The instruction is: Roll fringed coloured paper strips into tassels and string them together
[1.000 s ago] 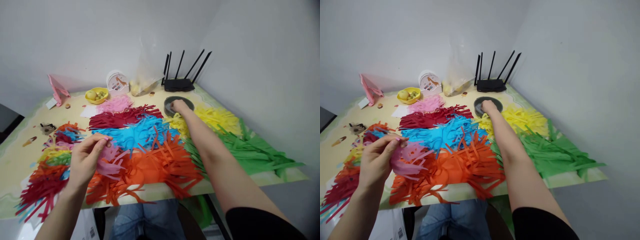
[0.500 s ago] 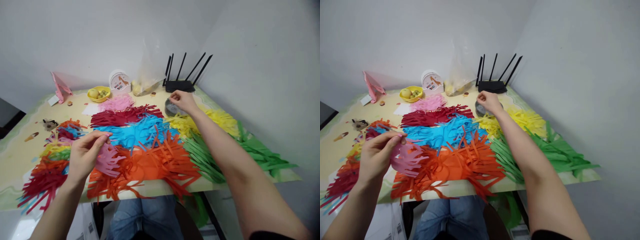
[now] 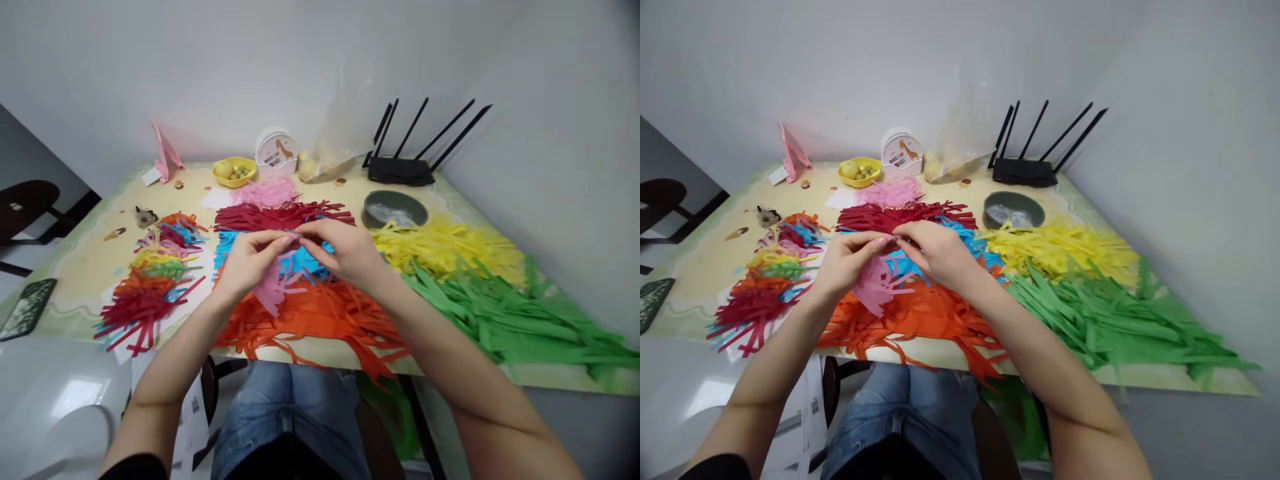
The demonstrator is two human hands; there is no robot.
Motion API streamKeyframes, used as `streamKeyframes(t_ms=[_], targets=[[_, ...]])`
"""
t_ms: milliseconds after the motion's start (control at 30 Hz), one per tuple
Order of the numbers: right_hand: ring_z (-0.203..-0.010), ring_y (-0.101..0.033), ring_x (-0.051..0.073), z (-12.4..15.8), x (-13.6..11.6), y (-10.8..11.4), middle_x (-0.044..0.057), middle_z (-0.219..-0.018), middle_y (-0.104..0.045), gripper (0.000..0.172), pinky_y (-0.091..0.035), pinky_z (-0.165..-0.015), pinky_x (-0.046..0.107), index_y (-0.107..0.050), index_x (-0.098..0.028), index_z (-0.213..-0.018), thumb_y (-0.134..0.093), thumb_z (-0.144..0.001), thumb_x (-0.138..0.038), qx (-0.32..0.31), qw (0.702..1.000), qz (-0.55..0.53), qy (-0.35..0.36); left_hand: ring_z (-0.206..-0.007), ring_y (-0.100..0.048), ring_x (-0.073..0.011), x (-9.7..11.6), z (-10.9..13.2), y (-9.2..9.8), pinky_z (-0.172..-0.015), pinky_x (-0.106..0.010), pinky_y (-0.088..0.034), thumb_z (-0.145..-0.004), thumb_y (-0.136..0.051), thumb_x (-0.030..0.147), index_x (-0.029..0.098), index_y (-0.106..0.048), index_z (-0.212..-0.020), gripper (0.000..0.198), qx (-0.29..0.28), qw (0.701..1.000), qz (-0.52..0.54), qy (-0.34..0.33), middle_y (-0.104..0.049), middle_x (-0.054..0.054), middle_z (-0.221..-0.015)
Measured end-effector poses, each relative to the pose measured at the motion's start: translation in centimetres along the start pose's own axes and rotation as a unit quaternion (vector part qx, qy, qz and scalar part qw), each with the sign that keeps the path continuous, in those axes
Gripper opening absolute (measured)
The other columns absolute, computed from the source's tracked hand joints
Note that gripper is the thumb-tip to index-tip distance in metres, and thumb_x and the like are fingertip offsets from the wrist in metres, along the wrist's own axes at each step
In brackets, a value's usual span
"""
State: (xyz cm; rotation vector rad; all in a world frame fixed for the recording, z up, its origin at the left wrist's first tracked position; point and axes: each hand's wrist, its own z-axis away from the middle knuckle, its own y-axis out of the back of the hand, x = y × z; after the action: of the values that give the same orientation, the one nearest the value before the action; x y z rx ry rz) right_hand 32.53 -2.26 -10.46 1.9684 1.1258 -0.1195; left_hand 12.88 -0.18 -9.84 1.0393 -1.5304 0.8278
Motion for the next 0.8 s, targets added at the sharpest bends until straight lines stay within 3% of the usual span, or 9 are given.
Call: streamKeyframes(t_ms=[267,467,600,800], targets=[[-0.069,-0.070,0.016,-0.2,-1.4,0.2,0.002,-0.081,-0.076,0.009,-0.054,-0.068,0.026,-0.070,-0.021,-0.090,-0.064,-0.091,-0.028,-0.033,0.984,-0.157,-0.078,-0.084,-0.078,-0.0255,-0.3,0.9,0.7,-0.086,-0.037,-0.061,-0.068,-0.088,0.051,0.016,-0.082,-0.086,0.040,-0.024,0.995,0.086,0.048,-0.081,-0.010,-0.085],[-0.057,-0.061,0.011,0.3,-2.4,-0.5,-0.002,-0.068,-0.067,0.017,-0.048,-0.057,0.024,-0.064,-0.020,-0.086,-0.070,-0.090,-0.035,0.012,0.954,-0.269,-0.135,-0.078,-0.076,-0.0219,-0.1,1.4,0.6,-0.079,-0.033,-0.060,-0.068,-0.088,0.051,0.017,-0.081,-0.083,0.038,-0.011,0.995,0.092,0.032,-0.080,-0.008,-0.081],[-0.045,-0.048,0.007,0.3,-3.7,-1.5,-0.006,-0.058,-0.057,0.034,-0.040,-0.045,0.021,-0.061,-0.020,-0.082,-0.079,-0.081,-0.049,0.091,0.888,-0.404,-0.199,-0.071,-0.073,-0.0173,0.8,2.5,-0.1,-0.072,-0.028,-0.059,-0.079,-0.082,0.045,0.017,-0.080,-0.085,0.029,0.033,0.999,0.020,-0.036,-0.078,-0.005,-0.075],[-0.037,-0.037,0.004,0.4,-6.0,-3.6,-0.009,-0.049,-0.052,0.045,-0.028,-0.034,0.016,-0.059,-0.020,-0.077,-0.088,-0.067,-0.053,0.151,0.795,-0.526,-0.261,-0.071,-0.071,-0.0145,1.2,3.9,-1.2,-0.071,-0.024,-0.056,-0.085,-0.076,0.031,0.017,-0.078,-0.084,0.014,0.107,0.980,-0.069,-0.153,-0.077,-0.004,-0.078]])
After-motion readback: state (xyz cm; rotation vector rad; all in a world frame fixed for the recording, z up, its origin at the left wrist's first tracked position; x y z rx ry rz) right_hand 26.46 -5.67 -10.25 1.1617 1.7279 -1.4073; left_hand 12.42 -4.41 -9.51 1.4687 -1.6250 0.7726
